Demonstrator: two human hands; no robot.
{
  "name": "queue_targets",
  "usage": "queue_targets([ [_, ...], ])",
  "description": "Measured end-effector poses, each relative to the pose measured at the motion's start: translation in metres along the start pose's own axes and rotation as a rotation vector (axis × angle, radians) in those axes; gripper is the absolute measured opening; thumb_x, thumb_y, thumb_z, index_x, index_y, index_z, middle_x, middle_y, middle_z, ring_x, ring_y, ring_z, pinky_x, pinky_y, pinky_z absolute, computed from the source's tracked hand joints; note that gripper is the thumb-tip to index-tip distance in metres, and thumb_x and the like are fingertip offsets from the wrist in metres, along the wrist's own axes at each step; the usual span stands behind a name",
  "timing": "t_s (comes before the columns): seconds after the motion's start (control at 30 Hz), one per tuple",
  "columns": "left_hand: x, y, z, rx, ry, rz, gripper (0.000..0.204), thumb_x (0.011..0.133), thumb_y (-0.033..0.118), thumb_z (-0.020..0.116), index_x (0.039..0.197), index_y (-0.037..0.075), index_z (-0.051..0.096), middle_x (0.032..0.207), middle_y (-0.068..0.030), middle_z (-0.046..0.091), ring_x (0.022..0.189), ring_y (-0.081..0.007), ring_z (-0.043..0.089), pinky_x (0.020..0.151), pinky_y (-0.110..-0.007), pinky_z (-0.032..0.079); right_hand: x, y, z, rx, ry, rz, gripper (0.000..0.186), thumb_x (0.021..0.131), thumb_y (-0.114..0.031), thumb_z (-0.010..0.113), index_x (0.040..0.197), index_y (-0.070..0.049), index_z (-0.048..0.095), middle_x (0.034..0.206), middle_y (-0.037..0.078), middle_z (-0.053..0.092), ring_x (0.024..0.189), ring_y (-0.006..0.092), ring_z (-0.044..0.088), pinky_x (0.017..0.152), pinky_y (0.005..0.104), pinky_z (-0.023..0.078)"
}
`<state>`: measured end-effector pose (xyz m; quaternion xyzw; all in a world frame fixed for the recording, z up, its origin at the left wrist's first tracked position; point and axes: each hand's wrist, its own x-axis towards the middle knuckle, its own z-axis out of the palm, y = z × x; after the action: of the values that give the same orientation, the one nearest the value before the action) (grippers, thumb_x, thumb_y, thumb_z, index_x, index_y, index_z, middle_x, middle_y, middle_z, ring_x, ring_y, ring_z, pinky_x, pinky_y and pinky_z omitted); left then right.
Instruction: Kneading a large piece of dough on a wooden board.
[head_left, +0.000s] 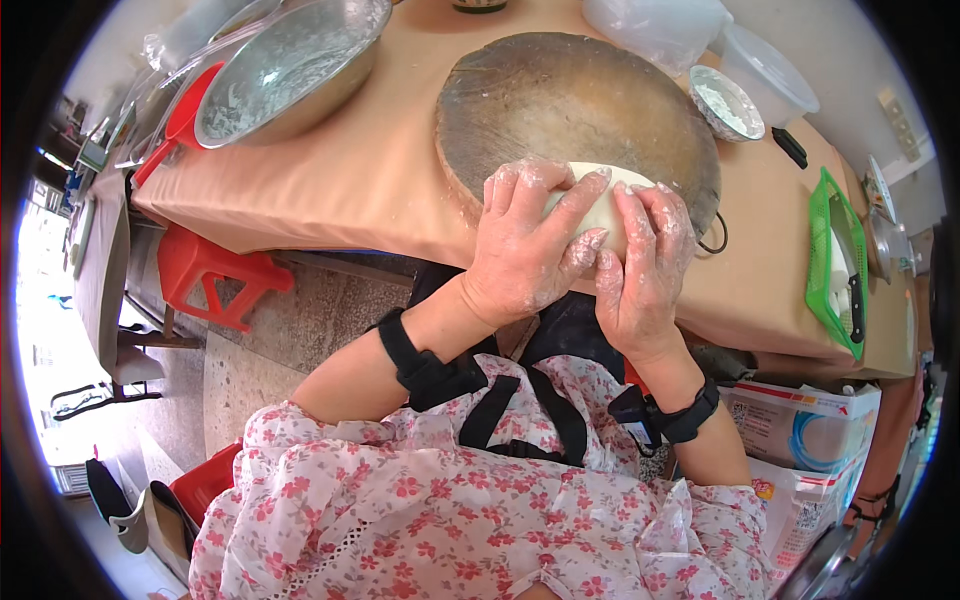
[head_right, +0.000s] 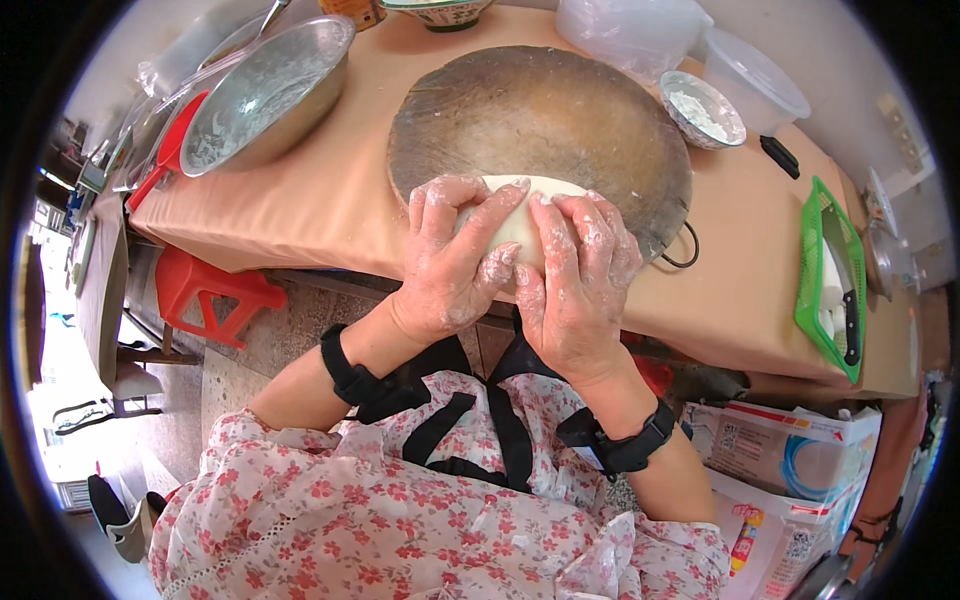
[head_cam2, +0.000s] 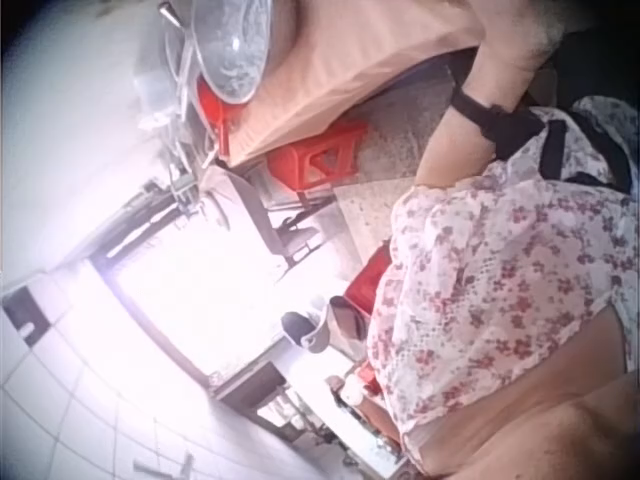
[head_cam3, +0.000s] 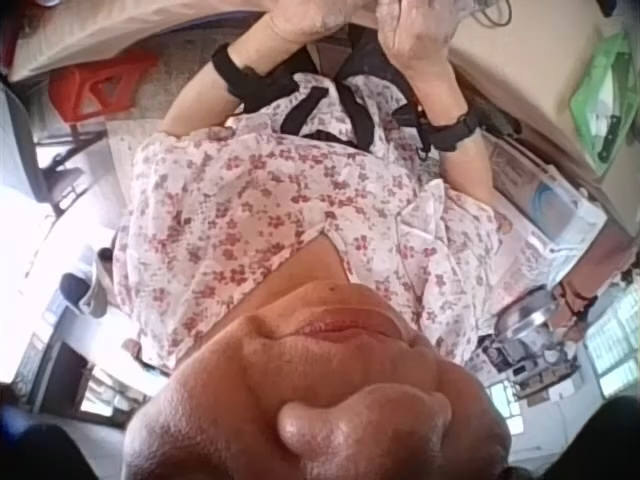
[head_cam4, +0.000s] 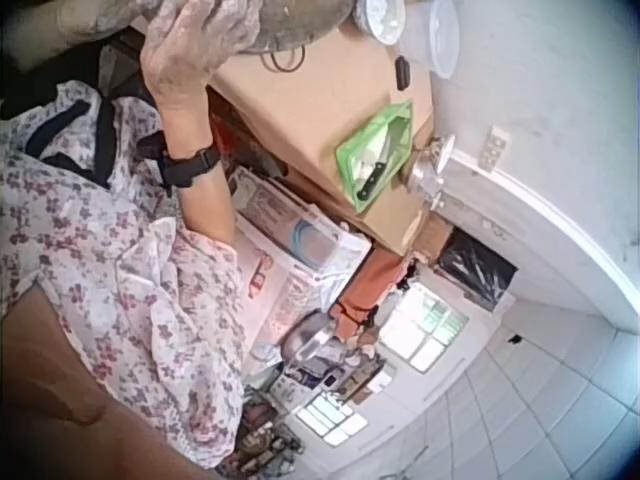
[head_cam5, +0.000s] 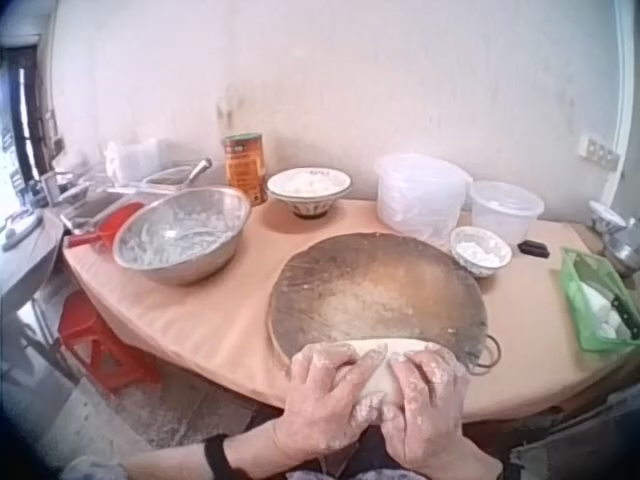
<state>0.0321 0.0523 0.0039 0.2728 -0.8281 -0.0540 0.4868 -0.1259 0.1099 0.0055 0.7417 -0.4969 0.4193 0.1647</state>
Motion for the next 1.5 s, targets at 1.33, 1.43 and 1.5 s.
queue_targets([
  [1.33, 0.024, -0.031, 0.024, 0.031, 0.04, -0.068, 0.034, 0.09, 0.026, 0.057, 0.12, 0.009, 0.06, 0.109, -0.0119, 0.059, 0.101, -0.0314, 0.055, 0.089, -0.045, 0.041, 0.047, 0.03, 0.024, 0.013, -0.107, 0.138, 0.036, 0.09, -0.023, 0.054, 0.12, -0.005, 0.062, 0.12, 0.016, 0.061, 0.11, 0.0366, 0.057, 0.093, 0.0474, 0.042],
  [1.43, 0.046, -0.042, 0.028, 0.022, -0.116, -0.238, 0.031, 0.097, 0.025, 0.048, 0.119, 0.007, 0.062, 0.111, -0.0162, 0.062, 0.103, -0.0374, 0.055, 0.091, -0.045, 0.043, 0.071, 0.052, 0.034, 0.151, -0.207, 0.31, 0.036, 0.092, -0.027, 0.051, 0.111, -0.003, 0.069, 0.112, 0.021, 0.066, 0.104, 0.0398, 0.062, 0.089, 0.0462, 0.048],
  [1.5, 0.057, -0.05, 0.034, 0.006, -0.118, -0.253, 0.031, 0.099, 0.026, 0.046, 0.117, 0.008, 0.064, 0.108, -0.016, 0.064, 0.104, -0.0381, 0.055, 0.091, -0.046, 0.044, 0.08, 0.064, 0.038, 0.235, -0.269, 0.455, 0.038, 0.093, -0.032, 0.05, 0.105, -0.004, 0.072, 0.109, 0.021, 0.067, 0.102, 0.0407, 0.062, 0.088, 0.0458, 0.049],
])
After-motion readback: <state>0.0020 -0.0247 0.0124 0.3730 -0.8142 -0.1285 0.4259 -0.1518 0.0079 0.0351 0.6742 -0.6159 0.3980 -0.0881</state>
